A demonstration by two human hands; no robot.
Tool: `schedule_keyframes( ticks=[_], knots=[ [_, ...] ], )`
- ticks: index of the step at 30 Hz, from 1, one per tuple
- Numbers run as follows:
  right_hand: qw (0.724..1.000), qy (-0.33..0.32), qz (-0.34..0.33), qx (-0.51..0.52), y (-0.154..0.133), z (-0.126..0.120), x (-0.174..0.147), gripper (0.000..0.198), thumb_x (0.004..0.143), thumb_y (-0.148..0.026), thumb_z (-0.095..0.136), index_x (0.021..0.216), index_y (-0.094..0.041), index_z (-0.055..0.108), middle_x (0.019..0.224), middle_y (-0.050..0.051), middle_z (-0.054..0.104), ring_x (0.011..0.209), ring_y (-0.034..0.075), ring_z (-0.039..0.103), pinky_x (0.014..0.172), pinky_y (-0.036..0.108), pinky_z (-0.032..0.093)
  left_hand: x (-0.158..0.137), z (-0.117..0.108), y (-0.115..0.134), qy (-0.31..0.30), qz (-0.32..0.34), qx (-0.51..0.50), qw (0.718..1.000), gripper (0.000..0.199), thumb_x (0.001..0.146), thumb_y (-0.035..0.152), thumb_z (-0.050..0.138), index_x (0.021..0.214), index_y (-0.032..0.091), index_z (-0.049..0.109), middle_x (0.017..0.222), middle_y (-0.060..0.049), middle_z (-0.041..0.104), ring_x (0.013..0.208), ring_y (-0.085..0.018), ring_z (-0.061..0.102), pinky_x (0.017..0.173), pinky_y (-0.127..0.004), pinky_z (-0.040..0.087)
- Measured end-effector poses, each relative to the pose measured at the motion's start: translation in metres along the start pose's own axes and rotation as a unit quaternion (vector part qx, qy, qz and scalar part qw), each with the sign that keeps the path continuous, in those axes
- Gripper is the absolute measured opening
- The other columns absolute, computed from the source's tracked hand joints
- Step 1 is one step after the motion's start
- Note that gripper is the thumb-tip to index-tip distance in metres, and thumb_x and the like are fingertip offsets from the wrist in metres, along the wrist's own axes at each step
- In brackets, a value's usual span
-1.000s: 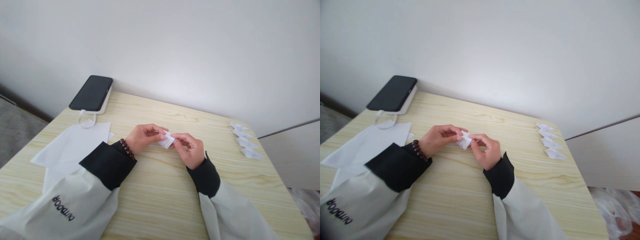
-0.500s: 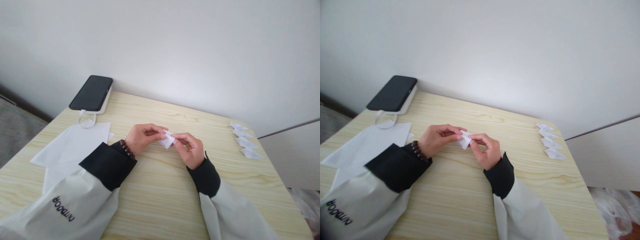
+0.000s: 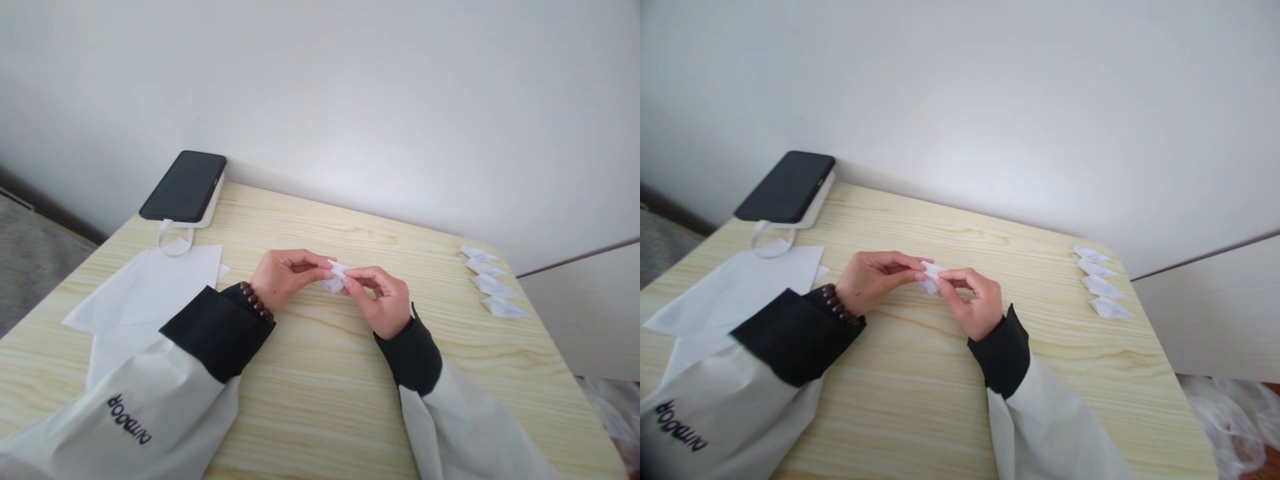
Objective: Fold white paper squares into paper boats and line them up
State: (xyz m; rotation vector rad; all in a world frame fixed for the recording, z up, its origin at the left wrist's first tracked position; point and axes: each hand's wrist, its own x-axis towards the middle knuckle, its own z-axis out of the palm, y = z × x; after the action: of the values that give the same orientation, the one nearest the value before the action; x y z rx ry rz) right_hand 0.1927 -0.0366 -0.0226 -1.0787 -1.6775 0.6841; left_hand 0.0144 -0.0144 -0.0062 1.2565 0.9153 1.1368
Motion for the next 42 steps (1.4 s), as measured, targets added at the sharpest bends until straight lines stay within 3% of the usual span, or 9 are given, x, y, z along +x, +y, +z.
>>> schedule_keyframes(
  ticks=[7, 15, 22, 27, 33, 37, 42],
  knots=[
    [0.998, -0.004, -0.018, -0.056, -0.007, -0.001, 0.002, 0.009, 0.083, -0.025, 0.056, 0.084, -0.019, 0.062, 0.077, 0.003, 0.071, 0.063, 0.014, 0.067, 0.064, 0.026, 0.054, -0.001, 0.001, 0.0, 0.008, -0.006, 0.01, 1.0, 0.022, 0.059, 0.03, 0.077, 0.071, 0.013, 0.069, 0.087, -0.006, 0.073, 0.083, -0.02, 0.068, 0.083, -0.033, 0.054],
    [0.998, -0.011, -0.02, -0.056, -0.006, -0.001, 0.002, 0.01, 0.084, -0.025, 0.053, 0.084, -0.018, 0.06, 0.075, 0.003, 0.068, 0.064, 0.013, 0.066, 0.065, 0.026, 0.053, 0.0, 0.001, -0.001, 0.029, -0.017, 0.024, 0.999, 0.04, 0.056, 0.033, 0.079, 0.09, 0.013, 0.07, 0.09, -0.005, 0.072, 0.085, -0.02, 0.067, 0.084, -0.033, 0.053],
    [0.998, -0.015, -0.029, -0.062, -0.003, -0.002, 0.003, 0.01, 0.085, -0.025, 0.052, 0.085, -0.018, 0.06, 0.079, 0.003, 0.068, 0.067, 0.013, 0.066, 0.067, 0.025, 0.052, 0.001, -0.001, -0.002, 0.002, -0.04, 0.057, 0.998, 0.036, 0.057, 0.034, 0.078, 0.085, 0.013, 0.07, 0.083, -0.004, 0.073, 0.08, -0.019, 0.067, 0.08, -0.032, 0.053],
    [0.998, -0.001, -0.01, -0.06, -0.003, -0.001, 0.002, 0.009, 0.084, -0.026, 0.054, 0.085, -0.019, 0.06, 0.077, 0.003, 0.068, 0.065, 0.013, 0.065, 0.065, 0.025, 0.053, 0.002, -0.001, -0.006, 0.006, 0.001, 0.022, 1.0, 0.035, 0.055, 0.027, 0.081, 0.082, 0.014, 0.064, 0.079, -0.001, 0.07, 0.077, -0.016, 0.066, 0.079, -0.029, 0.053],
    [0.997, -0.032, 0.037, 0.054, 0.0, 0.0, 0.0, 0.013, 0.083, -0.029, 0.055, 0.091, -0.019, 0.057, 0.068, 0.001, 0.066, 0.052, 0.011, 0.062, 0.047, 0.022, 0.049, 0.001, -0.003, -0.008, -0.006, 0.021, 0.039, 0.999, 0.031, 0.057, 0.027, 0.079, 0.076, 0.015, 0.058, 0.074, -0.001, 0.068, 0.073, -0.015, 0.066, 0.076, -0.029, 0.054],
    [0.992, -0.065, 0.044, 0.101, 0.003, -0.001, -0.002, 0.022, 0.085, -0.027, 0.048, 0.104, -0.02, 0.057, 0.07, 0.001, 0.066, 0.054, 0.012, 0.063, 0.043, 0.021, 0.046, 0.001, -0.002, -0.009, -0.006, 0.011, 0.04, 0.999, 0.027, 0.061, 0.03, 0.077, 0.076, 0.014, 0.061, 0.075, -0.002, 0.069, 0.074, -0.016, 0.066, 0.076, -0.03, 0.054],
    [0.999, -0.019, 0.022, 0.016, 0.002, -0.001, -0.001, 0.021, 0.084, -0.02, 0.047, 0.1, -0.02, 0.06, 0.082, 0.002, 0.069, 0.055, 0.01, 0.062, 0.048, 0.021, 0.048, 0.001, -0.001, -0.007, 0.008, 0.007, 0.056, 0.998, 0.025, 0.063, 0.032, 0.075, 0.077, 0.013, 0.066, 0.076, -0.003, 0.07, 0.075, -0.016, 0.066, 0.078, -0.03, 0.053]
  ],
)
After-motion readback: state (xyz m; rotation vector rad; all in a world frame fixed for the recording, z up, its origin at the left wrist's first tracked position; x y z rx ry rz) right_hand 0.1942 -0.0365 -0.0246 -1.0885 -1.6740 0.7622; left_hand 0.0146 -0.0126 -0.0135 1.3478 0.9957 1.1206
